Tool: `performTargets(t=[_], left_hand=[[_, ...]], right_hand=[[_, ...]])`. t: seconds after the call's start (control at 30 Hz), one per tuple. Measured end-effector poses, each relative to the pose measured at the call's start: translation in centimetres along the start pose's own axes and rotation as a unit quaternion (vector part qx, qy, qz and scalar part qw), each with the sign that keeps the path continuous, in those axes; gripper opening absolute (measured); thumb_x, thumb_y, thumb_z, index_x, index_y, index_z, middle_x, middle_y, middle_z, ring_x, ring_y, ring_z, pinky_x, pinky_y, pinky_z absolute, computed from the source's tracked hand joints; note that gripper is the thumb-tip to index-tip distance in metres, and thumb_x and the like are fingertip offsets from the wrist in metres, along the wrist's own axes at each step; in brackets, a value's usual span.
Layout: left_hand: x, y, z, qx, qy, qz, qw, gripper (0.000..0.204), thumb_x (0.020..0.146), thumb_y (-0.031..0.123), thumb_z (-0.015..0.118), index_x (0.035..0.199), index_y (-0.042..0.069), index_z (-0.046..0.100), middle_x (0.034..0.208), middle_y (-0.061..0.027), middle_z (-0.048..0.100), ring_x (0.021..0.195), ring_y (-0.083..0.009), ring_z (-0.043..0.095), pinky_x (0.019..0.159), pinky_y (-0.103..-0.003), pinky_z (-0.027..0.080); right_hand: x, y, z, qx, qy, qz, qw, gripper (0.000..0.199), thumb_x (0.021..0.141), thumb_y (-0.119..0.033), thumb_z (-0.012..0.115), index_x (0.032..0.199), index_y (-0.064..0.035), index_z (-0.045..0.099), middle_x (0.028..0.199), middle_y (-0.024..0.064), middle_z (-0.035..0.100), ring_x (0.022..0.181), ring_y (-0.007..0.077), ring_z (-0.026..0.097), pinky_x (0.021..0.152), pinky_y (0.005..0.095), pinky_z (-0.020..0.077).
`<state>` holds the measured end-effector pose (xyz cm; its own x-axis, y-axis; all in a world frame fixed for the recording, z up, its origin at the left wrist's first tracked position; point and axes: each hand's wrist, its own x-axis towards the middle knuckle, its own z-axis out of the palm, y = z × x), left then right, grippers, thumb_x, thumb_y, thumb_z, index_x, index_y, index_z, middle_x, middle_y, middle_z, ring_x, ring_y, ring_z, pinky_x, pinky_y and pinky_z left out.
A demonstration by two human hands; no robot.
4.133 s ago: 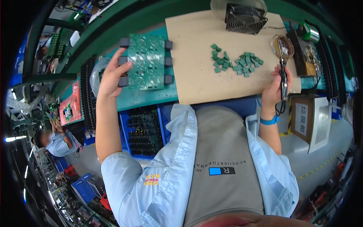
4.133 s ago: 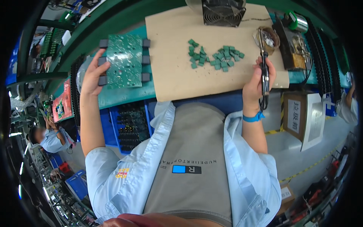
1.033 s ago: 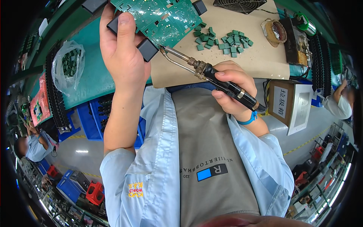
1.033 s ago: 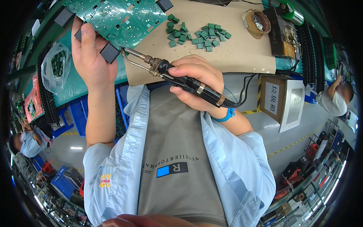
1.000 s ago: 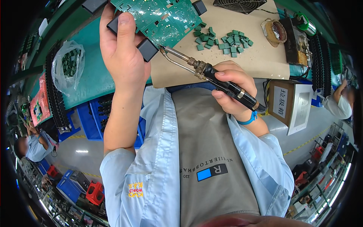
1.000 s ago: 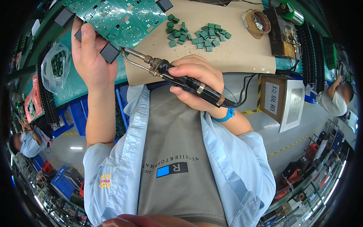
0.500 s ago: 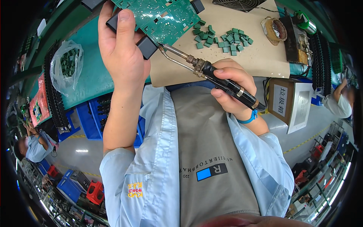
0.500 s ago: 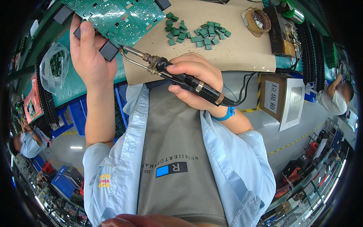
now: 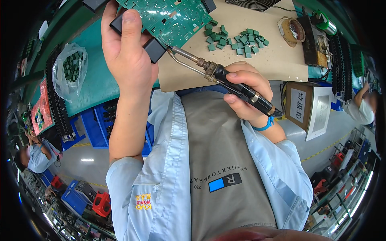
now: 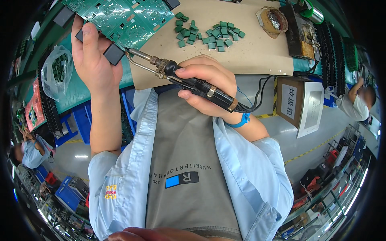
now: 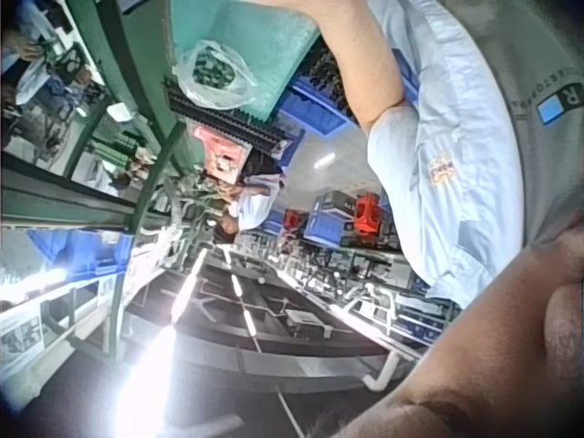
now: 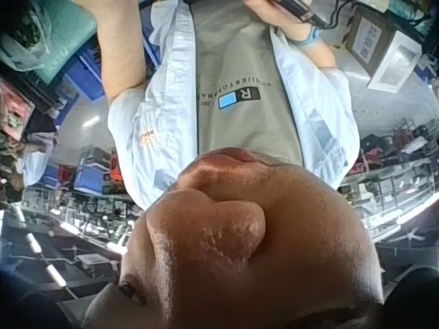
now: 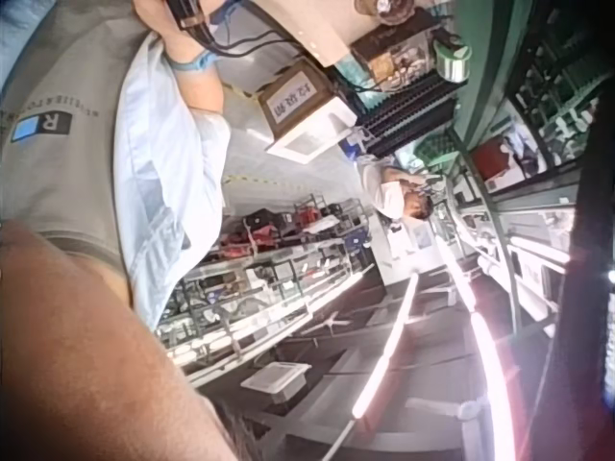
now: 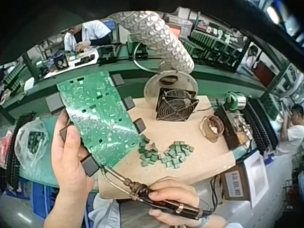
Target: Soldering electronic components onto printed circuit boards at a manual assembly station.
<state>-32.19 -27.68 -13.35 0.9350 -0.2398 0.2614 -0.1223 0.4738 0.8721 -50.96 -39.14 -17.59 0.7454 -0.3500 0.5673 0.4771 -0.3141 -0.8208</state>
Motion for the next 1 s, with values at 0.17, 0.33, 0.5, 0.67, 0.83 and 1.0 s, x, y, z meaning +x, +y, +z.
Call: performTargets(t=[0.17, 0.33, 0.5, 0.67, 0.83, 1.0], left_hand=[[0.0, 0.0, -0.2, 0.016, -0.013, 0.009, 1.0, 0.056, 0.108, 0.025, 0.055, 0.153, -0.001, 0.035, 0.125, -0.0122, 0.062, 0.096, -0.0131, 0.062, 0.082, -0.023, 0.051], [0.2, -0.1, -0.8, 0.042, -0.041, 0.033, 0.998, 0.058, 0.108, 0.027, 0.056, 0.153, -0.001, 0.034, 0.131, -0.014, 0.059, 0.102, -0.0153, 0.063, 0.085, -0.024, 0.052], [0.2, -0.1, -1.1, 0.064, -0.054, 0.049, 0.995, 0.059, 0.108, 0.028, 0.056, 0.153, -0.002, 0.033, 0.136, -0.0153, 0.056, 0.106, -0.0173, 0.064, 0.088, -0.026, 0.053], [0.1, 0.2, -0.9, 0.056, -0.052, 0.04, 0.996, 0.059, 0.108, 0.029, 0.056, 0.153, -0.002, 0.033, 0.137, -0.0159, 0.055, 0.107, -0.0183, 0.064, 0.089, -0.027, 0.054], [0.1, 0.2, -0.9, 0.057, -0.052, 0.041, 0.996, 0.06, 0.108, 0.029, 0.055, 0.154, -0.002, 0.032, 0.138, -0.0162, 0.055, 0.107, -0.0183, 0.064, 0.089, -0.027, 0.054], [0.2, 0.0, -1.2, 0.065, -0.053, 0.054, 0.995, 0.06, 0.108, 0.03, 0.055, 0.154, -0.002, 0.032, 0.137, -0.0162, 0.055, 0.107, -0.018, 0.063, 0.089, -0.027, 0.053]], right_hand=[[0.0, -0.1, 0.0, 0.001, -0.001, 0.004, 1.0, 0.035, 0.077, -0.01, 0.084, 0.108, 0.0006, 0.072, 0.1, 0.0137, 0.073, 0.084, 0.0246, 0.067, 0.078, 0.0335, 0.0531], [0.1, -0.3, -0.1, 0.0, -0.005, 0.005, 1.0, 0.034, 0.077, -0.01, 0.084, 0.107, 0.0005, 0.072, 0.099, 0.0137, 0.074, 0.084, 0.0246, 0.067, 0.077, 0.0337, 0.0533], [0.1, -0.3, -0.1, -0.003, -0.005, 0.001, 1.0, 0.034, 0.077, -0.01, 0.084, 0.107, 0.0004, 0.072, 0.099, 0.0136, 0.074, 0.084, 0.0248, 0.067, 0.077, 0.0339, 0.0536], [0.0, -0.3, -0.1, -0.007, -0.009, -0.002, 1.0, 0.034, 0.077, -0.011, 0.084, 0.107, 0.0004, 0.072, 0.099, 0.0136, 0.074, 0.084, 0.0251, 0.067, 0.077, 0.0341, 0.0538], [0.0, -0.3, -0.2, -0.008, -0.015, -0.003, 1.0, 0.034, 0.078, -0.013, 0.083, 0.107, 0.0004, 0.072, 0.099, 0.0137, 0.074, 0.084, 0.0255, 0.067, 0.078, 0.0341, 0.054], [0.0, -0.4, -0.2, -0.003, -0.016, -0.003, 1.0, 0.033, 0.079, -0.013, 0.083, 0.107, 0.0005, 0.072, 0.099, 0.0139, 0.074, 0.084, 0.0257, 0.067, 0.078, 0.0341, 0.054]])
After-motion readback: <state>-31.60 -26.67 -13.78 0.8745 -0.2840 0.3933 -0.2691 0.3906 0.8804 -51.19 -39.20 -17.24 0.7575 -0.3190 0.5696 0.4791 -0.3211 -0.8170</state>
